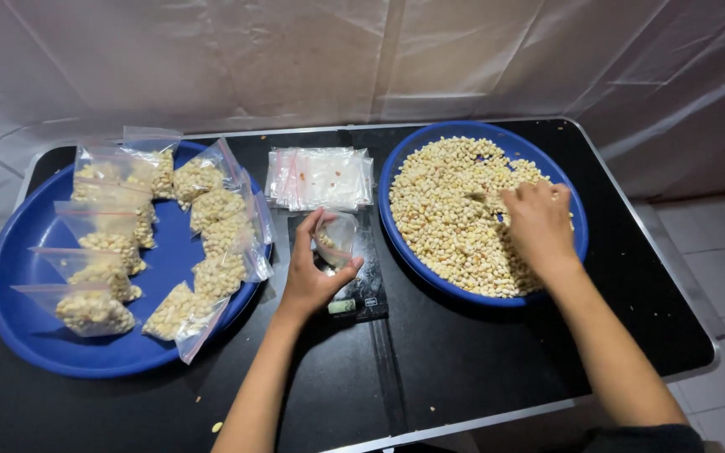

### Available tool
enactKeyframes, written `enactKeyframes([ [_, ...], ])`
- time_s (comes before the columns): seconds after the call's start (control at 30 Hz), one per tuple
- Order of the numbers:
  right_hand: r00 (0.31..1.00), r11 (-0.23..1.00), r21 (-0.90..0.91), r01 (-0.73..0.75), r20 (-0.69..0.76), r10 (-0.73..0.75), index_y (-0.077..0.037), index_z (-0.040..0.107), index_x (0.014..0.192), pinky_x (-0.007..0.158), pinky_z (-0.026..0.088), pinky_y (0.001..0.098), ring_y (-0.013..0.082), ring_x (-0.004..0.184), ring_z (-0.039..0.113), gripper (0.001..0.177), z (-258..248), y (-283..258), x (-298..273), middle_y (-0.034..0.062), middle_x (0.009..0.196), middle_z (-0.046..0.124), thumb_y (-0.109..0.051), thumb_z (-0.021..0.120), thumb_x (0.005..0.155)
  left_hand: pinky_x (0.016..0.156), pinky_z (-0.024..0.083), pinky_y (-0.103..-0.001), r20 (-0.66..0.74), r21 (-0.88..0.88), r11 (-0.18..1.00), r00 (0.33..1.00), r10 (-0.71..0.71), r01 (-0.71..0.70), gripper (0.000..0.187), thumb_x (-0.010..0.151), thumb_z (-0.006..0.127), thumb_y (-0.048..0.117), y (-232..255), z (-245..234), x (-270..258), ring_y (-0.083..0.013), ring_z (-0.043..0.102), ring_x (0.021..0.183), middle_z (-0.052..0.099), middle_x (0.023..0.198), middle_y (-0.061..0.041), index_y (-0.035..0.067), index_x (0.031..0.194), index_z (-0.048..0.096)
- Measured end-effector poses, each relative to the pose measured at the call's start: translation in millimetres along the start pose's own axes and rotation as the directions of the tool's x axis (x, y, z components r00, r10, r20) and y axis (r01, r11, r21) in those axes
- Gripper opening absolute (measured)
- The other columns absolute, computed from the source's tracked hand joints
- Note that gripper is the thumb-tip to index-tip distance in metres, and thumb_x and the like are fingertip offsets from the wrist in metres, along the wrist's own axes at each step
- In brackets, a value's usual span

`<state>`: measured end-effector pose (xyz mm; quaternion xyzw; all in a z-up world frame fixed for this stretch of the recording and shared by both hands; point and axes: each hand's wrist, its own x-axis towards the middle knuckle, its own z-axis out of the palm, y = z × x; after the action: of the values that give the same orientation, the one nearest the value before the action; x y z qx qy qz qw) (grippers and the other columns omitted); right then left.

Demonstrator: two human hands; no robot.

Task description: Scooping grains from a bowl into small plastic bags, weighing them on a scale, and sealing the bags.

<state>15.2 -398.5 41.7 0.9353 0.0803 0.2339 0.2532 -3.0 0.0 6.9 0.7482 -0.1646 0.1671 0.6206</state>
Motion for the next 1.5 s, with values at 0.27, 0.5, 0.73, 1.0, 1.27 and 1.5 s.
enactKeyframes([
  [0.27,0.853,0.936,-0.241,-0.257,0.400,0.337,-0.026,0.076,0.100,0.092,0.035,0.0466,0.0226,0.101,0.067,0.027,-94.0,26.5,-10.2,-0.0012,0.096,0.072,-0.018,0.051,0.095,0.117,0.038,-0.046,0.059,-0.004,1.000,0.998,0.028,-0.028,0.093,0.076,0.087,0.030,9.0,-5.4,-0.2,-0.0302,0.051,0.134,0.056,0.139,-0.011,0.005,0.150,0.036],
  [0.5,0.509,0.895,-0.023,-0.445,0.816,0.274,-0.021,0.081,0.106,0.097,0.049,0.0534,0.0392,0.111,0.072,0.032,-117.9,9.3,11.1,0.0150,0.115,0.078,-0.025,0.054,0.090,0.121,0.033,-0.043,0.114,-0.027,0.998,0.991,0.068,-0.065,0.087,0.082,0.082,0.023,15.0,-7.6,-0.6,-0.0271,0.050,0.136,0.052,0.140,-0.012,0.006,0.151,0.031],
  [0.73,0.656,0.793,0.278,-0.543,0.730,0.193,-0.019,0.084,0.107,0.098,0.054,0.0525,0.0451,0.115,0.070,0.035,-56.8,-1.2,11.8,0.0223,0.107,0.080,-0.041,0.061,0.092,0.115,0.039,-0.050,0.026,-0.015,1.000,1.000,0.017,-0.017,0.097,0.073,0.090,0.034,6.0,0.7,-0.7,-0.0348,0.053,0.133,0.061,0.135,-0.013,0.002,0.149,0.039],
  [1.0,0.669,0.637,0.408,-0.654,0.705,0.236,-0.018,0.083,0.104,0.097,0.053,0.0538,0.0458,0.111,0.069,0.034,-64.9,9.3,0.0,0.0180,0.098,0.081,-0.043,0.066,0.089,0.113,0.041,-0.048,0.005,-0.034,0.999,1.000,-0.011,0.011,0.094,0.072,0.091,0.032,0.3,1.3,-1.7,-0.0325,0.056,0.129,0.062,0.133,-0.012,0.003,0.148,0.044],
  [1.27,0.675,0.603,0.415,-0.681,0.676,0.296,-0.021,0.083,0.106,0.094,0.053,0.0529,0.0456,0.108,0.069,0.035,-63.7,27.3,-7.6,0.0147,0.101,0.080,-0.046,0.070,0.086,0.113,0.041,-0.047,-0.033,-0.095,0.995,0.999,-0.041,0.038,0.092,0.074,0.090,0.030,0.9,4.0,-3.9,-0.0286,0.055,0.129,0.062,0.132,-0.011,0.004,0.149,0.044],
  [1.5,0.677,0.573,0.433,-0.696,0.661,0.324,-0.022,0.083,0.105,0.090,0.053,0.0512,0.0436,0.102,0.071,0.032,-66.8,30.7,-8.5,0.0110,0.096,0.079,-0.046,0.071,0.086,0.115,0.038,-0.046,-0.047,-0.151,0.986,0.996,-0.077,0.069,0.089,0.075,0.090,0.031,-0.5,5.2,-6.2,-0.0288,0.055,0.131,0.062,0.131,-0.012,0.004,0.147,0.045],
])
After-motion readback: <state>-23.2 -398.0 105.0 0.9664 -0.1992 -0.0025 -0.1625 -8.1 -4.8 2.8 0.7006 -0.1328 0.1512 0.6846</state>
